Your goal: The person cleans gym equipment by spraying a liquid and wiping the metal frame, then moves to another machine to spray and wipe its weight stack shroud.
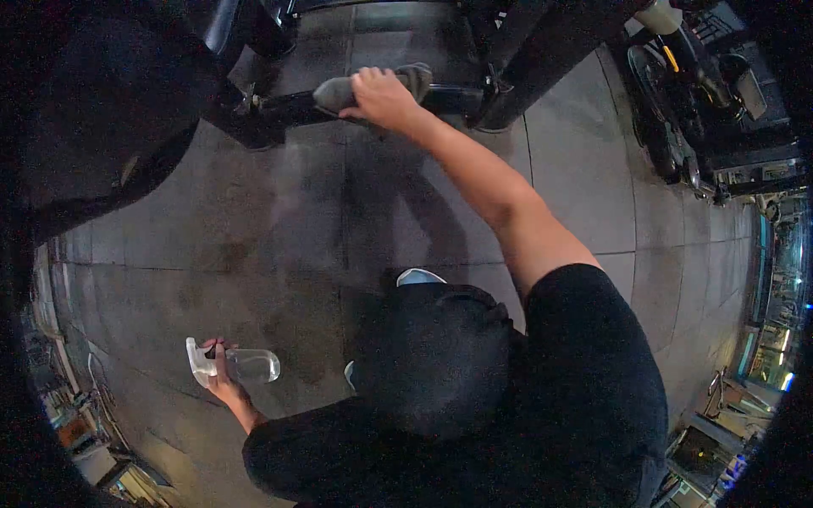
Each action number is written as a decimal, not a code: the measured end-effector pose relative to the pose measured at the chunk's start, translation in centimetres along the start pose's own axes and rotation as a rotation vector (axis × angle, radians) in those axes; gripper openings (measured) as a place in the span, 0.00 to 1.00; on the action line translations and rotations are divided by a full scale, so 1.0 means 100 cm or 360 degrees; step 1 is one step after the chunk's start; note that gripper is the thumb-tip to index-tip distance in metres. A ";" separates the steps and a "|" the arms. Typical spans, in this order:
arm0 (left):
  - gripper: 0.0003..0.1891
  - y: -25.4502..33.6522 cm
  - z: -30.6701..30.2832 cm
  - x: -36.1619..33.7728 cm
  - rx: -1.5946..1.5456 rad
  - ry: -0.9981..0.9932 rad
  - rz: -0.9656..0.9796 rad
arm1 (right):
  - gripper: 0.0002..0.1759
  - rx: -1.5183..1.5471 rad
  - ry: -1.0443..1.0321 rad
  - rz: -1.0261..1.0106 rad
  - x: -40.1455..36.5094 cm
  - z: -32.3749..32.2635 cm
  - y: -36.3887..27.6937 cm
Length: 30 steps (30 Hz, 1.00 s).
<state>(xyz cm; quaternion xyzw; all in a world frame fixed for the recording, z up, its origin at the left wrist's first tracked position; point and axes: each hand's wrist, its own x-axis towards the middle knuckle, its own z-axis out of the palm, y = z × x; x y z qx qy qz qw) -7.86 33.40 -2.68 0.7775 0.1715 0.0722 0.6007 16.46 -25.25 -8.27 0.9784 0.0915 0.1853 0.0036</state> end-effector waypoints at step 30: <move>0.09 0.145 0.321 0.040 -0.0283 -0.0778 0.0772 | 0.32 -0.0543 0.0882 0.0451 -0.100 0.012 0.055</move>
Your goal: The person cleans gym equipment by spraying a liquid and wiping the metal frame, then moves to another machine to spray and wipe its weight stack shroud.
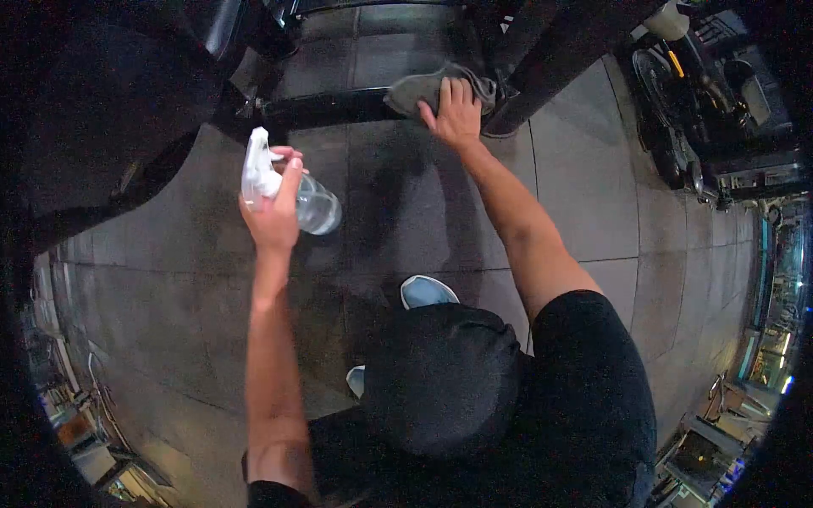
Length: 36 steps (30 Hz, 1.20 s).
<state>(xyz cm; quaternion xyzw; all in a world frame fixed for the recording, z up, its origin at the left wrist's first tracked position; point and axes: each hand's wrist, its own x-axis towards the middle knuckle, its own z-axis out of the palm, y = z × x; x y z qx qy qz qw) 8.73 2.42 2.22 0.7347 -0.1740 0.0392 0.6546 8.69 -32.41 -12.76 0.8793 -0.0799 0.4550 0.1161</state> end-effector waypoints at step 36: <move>0.09 -0.015 0.002 -0.013 -0.0009 -0.0006 -0.0137 | 0.38 0.0180 -0.0406 -0.0392 0.007 -0.022 0.048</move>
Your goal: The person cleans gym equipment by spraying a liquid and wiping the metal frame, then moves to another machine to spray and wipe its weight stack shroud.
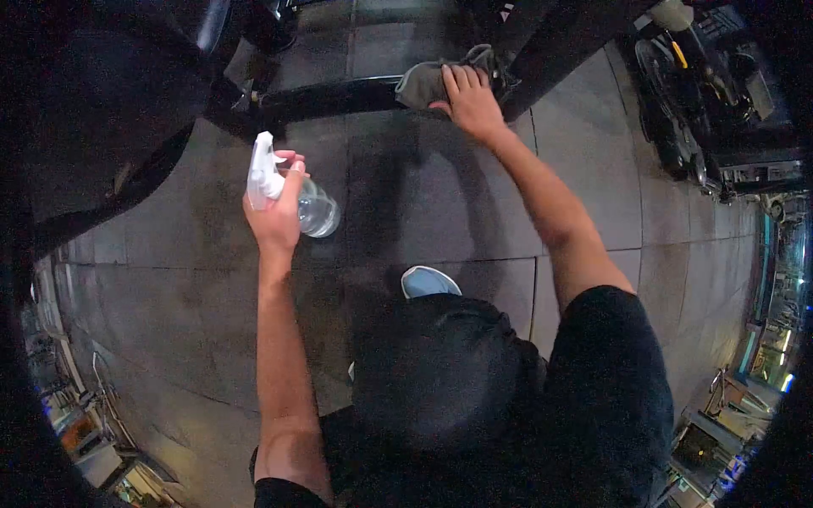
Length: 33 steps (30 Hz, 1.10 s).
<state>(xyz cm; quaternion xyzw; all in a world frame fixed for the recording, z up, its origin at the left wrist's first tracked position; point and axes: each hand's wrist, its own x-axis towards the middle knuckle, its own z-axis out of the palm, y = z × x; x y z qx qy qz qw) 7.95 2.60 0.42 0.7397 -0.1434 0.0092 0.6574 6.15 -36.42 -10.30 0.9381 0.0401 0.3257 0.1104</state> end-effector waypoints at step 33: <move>0.08 -0.020 0.002 -0.008 0.0044 0.0012 -0.0174 | 0.49 -0.0643 0.0060 -0.1056 0.103 0.092 -0.187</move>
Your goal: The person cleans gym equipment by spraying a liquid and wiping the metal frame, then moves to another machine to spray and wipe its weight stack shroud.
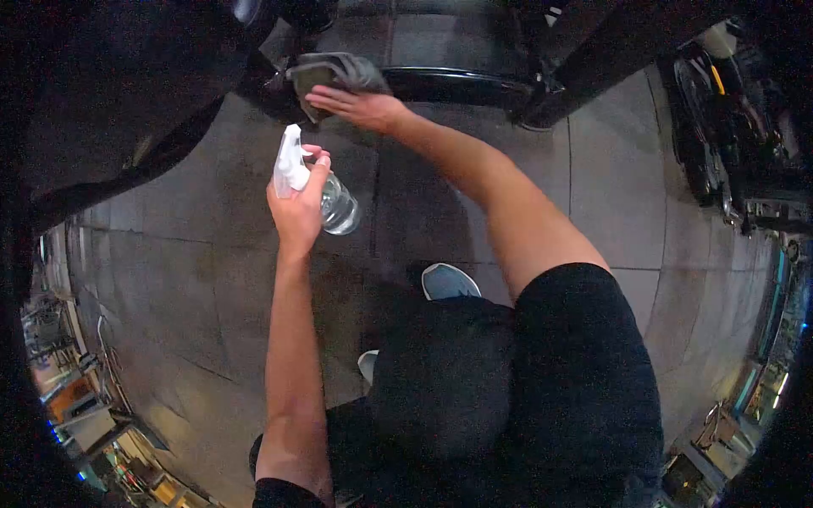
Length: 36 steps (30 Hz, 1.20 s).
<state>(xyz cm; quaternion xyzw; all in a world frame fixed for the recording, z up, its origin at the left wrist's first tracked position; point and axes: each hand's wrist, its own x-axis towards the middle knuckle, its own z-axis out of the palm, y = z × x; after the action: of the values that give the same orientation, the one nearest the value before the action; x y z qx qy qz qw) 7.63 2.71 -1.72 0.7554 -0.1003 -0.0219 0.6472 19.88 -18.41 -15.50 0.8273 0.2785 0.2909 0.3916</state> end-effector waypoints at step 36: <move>0.09 -0.008 0.000 0.008 -0.0058 -0.0009 0.0057 | 0.45 0.1383 -0.0398 0.0560 0.030 -0.021 0.081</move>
<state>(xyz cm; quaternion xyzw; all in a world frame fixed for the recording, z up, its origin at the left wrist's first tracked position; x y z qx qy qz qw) 8.48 2.70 -2.46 0.7415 -0.1151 -0.0144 0.6608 22.35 -19.65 -6.99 0.9775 0.1808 0.1080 -0.0148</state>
